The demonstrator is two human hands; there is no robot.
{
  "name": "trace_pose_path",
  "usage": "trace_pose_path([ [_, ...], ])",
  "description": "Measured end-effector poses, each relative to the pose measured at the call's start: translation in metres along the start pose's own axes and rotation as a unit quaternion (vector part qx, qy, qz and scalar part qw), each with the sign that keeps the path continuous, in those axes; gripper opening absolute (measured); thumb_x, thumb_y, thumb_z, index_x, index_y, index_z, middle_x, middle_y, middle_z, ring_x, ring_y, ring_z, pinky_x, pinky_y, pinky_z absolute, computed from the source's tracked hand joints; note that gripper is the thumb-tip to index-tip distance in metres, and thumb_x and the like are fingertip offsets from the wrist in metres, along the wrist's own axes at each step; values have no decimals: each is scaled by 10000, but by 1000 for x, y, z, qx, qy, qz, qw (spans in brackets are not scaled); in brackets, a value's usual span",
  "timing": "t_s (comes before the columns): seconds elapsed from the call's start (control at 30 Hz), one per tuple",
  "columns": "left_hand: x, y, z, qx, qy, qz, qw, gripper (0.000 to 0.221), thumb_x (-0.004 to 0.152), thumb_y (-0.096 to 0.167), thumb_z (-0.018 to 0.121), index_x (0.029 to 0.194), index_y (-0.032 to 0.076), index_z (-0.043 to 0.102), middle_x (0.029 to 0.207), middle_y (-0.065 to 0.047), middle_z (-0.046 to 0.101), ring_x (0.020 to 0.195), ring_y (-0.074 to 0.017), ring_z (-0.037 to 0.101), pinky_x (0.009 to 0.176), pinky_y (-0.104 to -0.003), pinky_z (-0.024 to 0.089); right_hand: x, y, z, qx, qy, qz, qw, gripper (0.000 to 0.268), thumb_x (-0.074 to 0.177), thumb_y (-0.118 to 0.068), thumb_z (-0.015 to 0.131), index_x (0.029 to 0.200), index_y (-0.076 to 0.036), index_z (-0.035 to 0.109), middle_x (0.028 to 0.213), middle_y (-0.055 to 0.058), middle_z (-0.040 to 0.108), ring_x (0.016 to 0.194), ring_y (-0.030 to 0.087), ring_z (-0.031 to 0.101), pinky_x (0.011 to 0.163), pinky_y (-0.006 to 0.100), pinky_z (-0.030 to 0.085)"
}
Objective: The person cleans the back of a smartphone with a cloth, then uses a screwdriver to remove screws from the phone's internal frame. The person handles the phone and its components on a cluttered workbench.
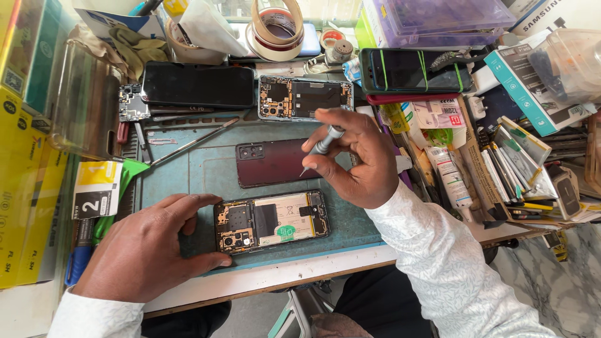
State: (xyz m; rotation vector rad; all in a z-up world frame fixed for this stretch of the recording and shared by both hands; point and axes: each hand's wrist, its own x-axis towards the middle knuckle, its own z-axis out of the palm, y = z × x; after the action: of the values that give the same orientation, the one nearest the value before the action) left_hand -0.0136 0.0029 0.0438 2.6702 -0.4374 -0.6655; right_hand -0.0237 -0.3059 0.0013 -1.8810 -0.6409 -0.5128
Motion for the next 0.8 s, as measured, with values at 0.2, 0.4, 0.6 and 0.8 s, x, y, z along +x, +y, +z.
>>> trace_pose_path([
  [0.2,2,3,5,-29,55,95,994,814,601,477,937,1332,277,637,976,-54,708,818,-260,714,706,-410,573,-2,-10,11,27,-86,2,996,603,1011,-112,757,1512,-128,422,1156,75,703,1104,205,770,832,280,698],
  [0.4,3,6,11,-48,64,130,988,815,623,448,921,1353,243,620,1073,-66,707,836,-300,713,719,-446,558,-2,-20,26,9,-160,-39,986,569,985,-156,766,1455,-135,446,1138,84,756,1064,207,791,926,350,665],
  [0.6,4,12,10,-43,69,130,988,843,578,466,906,1340,231,633,1110,-70,717,876,-326,709,751,-449,551,-2,-18,32,-8,-172,-29,985,535,972,-164,761,1416,-126,465,1145,94,757,1088,223,789,898,339,684],
  [0.8,4,12,11,-43,56,119,990,851,598,512,935,1346,240,631,1094,-70,715,873,-326,710,750,-450,554,-1,-16,31,-13,-179,-26,983,524,972,-161,758,1406,-111,468,1143,100,751,1075,220,791,881,326,683],
])
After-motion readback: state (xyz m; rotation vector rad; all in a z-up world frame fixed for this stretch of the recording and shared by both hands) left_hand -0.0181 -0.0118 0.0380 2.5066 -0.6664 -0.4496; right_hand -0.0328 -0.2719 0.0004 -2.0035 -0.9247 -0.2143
